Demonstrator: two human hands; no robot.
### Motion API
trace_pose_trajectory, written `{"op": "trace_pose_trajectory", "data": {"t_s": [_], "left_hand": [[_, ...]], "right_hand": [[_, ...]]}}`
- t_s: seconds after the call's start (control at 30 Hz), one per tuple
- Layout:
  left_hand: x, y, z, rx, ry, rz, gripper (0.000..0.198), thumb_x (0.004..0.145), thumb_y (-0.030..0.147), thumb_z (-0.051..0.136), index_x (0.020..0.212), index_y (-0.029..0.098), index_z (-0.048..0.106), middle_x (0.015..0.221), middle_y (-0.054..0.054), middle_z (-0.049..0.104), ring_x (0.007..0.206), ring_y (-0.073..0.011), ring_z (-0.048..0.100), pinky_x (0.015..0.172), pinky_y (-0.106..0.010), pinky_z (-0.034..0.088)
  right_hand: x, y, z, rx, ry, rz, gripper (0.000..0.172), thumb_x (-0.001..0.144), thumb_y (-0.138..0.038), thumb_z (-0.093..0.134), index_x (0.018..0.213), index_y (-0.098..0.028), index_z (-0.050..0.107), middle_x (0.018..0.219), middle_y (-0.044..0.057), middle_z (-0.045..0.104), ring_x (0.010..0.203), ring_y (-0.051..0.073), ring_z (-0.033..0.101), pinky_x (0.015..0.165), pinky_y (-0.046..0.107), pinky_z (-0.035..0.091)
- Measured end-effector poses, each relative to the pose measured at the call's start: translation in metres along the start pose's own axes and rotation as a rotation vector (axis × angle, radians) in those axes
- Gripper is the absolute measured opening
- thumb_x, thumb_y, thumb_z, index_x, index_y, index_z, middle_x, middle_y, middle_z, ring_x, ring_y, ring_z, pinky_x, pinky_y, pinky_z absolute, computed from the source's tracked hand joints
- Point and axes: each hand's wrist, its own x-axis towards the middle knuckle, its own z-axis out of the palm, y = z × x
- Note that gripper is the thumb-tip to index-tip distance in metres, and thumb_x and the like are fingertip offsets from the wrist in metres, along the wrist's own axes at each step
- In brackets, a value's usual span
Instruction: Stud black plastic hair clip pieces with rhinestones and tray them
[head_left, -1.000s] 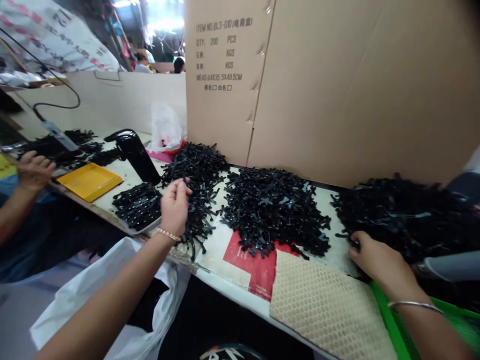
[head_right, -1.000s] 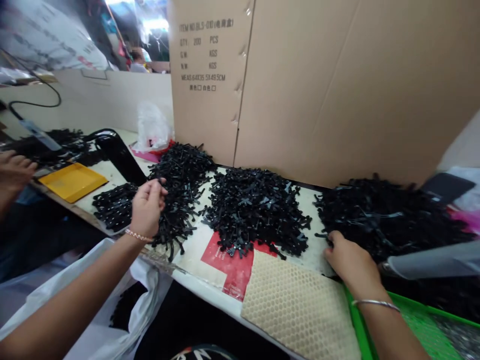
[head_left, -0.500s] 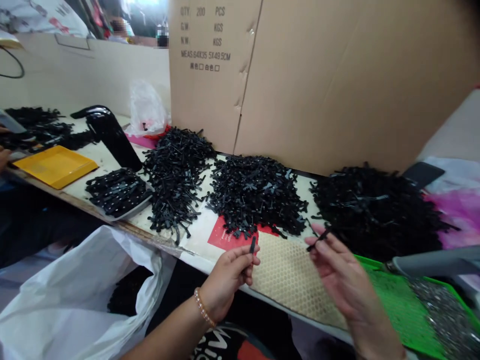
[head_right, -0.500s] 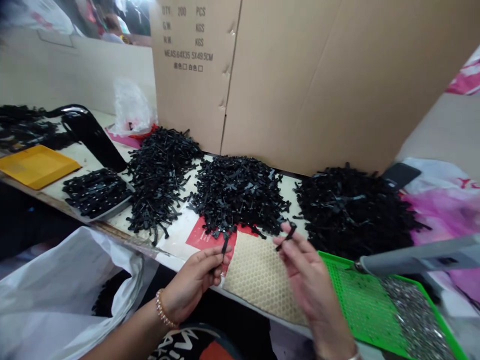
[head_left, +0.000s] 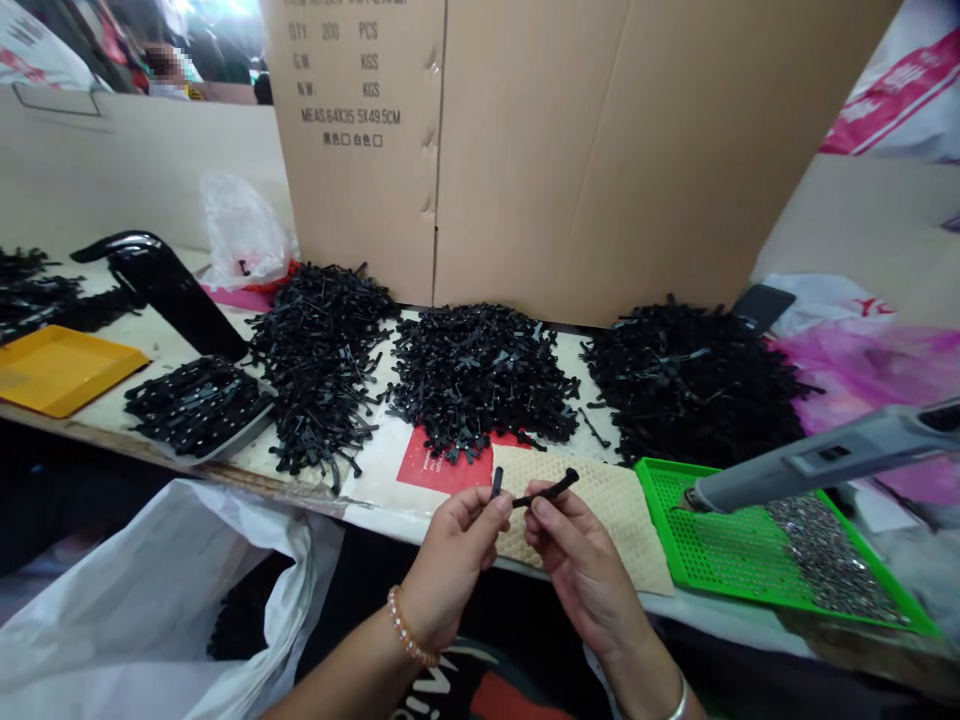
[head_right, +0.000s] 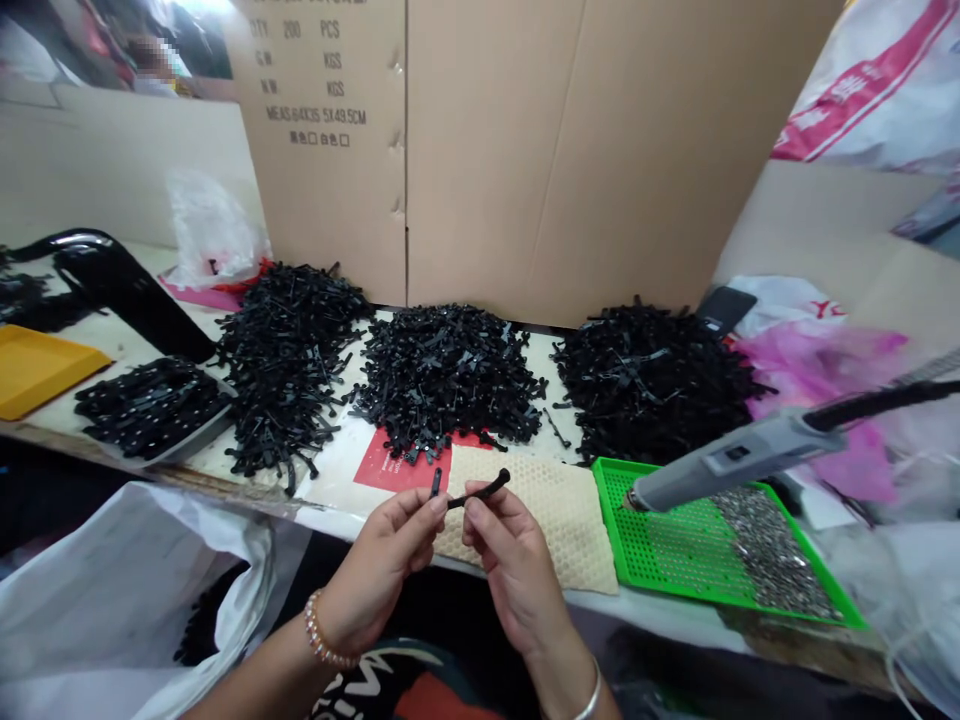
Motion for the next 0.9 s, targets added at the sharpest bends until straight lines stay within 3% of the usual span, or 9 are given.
{"op": "trace_pose_trajectory", "data": {"t_s": [0.17,0.23,0.3,0.37,0.43,0.5,0.63,0.77,0.9], "left_hand": [[0.0,-0.004,-0.002,0.008,0.014,0.035,0.038,0.072,0.047,0.07,0.084,0.012,0.06,0.064,0.006,0.042,0.048,-0.0027,0.027,0.044,-0.018,0.019],[0.0,-0.003,-0.003,0.031,0.024,0.018,0.039,0.07,0.049,0.071,0.082,0.013,0.059,0.064,0.005,0.044,0.048,-0.0029,0.027,0.044,-0.019,0.019],[0.0,-0.002,-0.005,0.087,0.041,0.012,0.04,0.069,0.05,0.071,0.08,0.013,0.059,0.065,0.004,0.046,0.048,-0.0033,0.029,0.044,-0.019,0.02],[0.0,0.002,-0.008,0.164,0.056,0.03,0.039,0.07,0.05,0.07,0.079,0.013,0.06,0.066,0.004,0.049,0.049,-0.004,0.03,0.045,-0.02,0.021],[-0.001,0.006,-0.01,0.222,0.056,0.054,0.038,0.072,0.05,0.069,0.077,0.013,0.06,0.066,0.003,0.049,0.05,-0.0045,0.03,0.046,-0.02,0.022],[-0.001,0.009,-0.011,0.239,0.042,0.054,0.036,0.073,0.049,0.068,0.076,0.013,0.06,0.066,0.003,0.049,0.05,-0.0047,0.03,0.047,-0.021,0.022],[-0.002,0.01,-0.012,0.151,0.018,0.013,0.034,0.073,0.046,0.068,0.076,0.013,0.058,0.066,0.003,0.048,0.051,-0.0045,0.03,0.047,-0.02,0.022],[-0.002,0.005,-0.013,-0.005,-0.005,-0.031,0.026,0.074,0.036,0.064,0.084,0.012,0.062,0.072,0.0,0.053,0.054,-0.0054,0.036,0.049,-0.019,0.027],[-0.004,0.001,-0.009,0.045,-0.037,-0.049,0.027,0.072,0.034,0.063,0.087,0.011,0.062,0.075,-0.003,0.058,0.055,-0.0071,0.042,0.052,-0.021,0.035]], "right_hand": [[-0.003,0.013,0.003,-0.152,0.013,-0.156,0.03,0.069,-0.038,0.08,0.089,-0.019,0.068,0.092,0.005,0.065,0.085,0.016,0.06,0.074,0.023,0.052],[-0.002,0.015,0.003,-0.229,0.001,-0.226,0.033,0.074,-0.036,0.076,0.101,-0.021,0.063,0.095,0.005,0.065,0.087,0.017,0.061,0.074,0.025,0.053],[-0.002,0.012,-0.001,-0.359,-0.008,-0.385,0.049,0.08,-0.032,0.071,0.124,-0.027,0.05,0.109,0.006,0.062,0.089,0.017,0.06,0.072,0.026,0.053],[-0.001,0.002,-0.007,-0.597,-0.025,-0.627,0.059,0.084,-0.027,0.066,0.136,-0.032,0.038,0.129,0.009,0.05,0.098,0.019,0.058,0.075,0.03,0.054],[0.0,-0.014,-0.016,-0.941,-0.084,-0.868,0.05,0.087,-0.023,0.062,0.133,-0.033,0.045,0.137,0.008,0.043,0.11,0.023,0.053,0.086,0.038,0.05],[0.003,-0.029,-0.023,-1.246,-0.212,-1.013,0.039,0.09,-0.019,0.058,0.126,-0.031,0.054,0.13,0.007,0.051,0.114,0.025,0.05,0.095,0.044,0.044],[0.005,-0.043,-0.034,-1.395,-0.393,-1.036,0.034,0.093,-0.013,0.053,0.124,-0.027,0.057,0.105,0.007,0.062,0.097,0.02,0.058,0.082,0.036,0.049],[-0.003,-0.033,-0.033,-1.281,-0.333,-1.026,0.033,0.091,-0.013,0.058,0.121,-0.025,0.059,0.095,0.005,0.064,0.086,0.018,0.06,0.073,0.031,0.05],[-0.01,-0.021,-0.026,-1.22,-0.307,-0.97,0.035,0.091,-0.015,0.057,0.124,-0.028,0.058,0.096,0.005,0.066,0.085,0.019,0.063,0.072,0.031,0.052]]}}
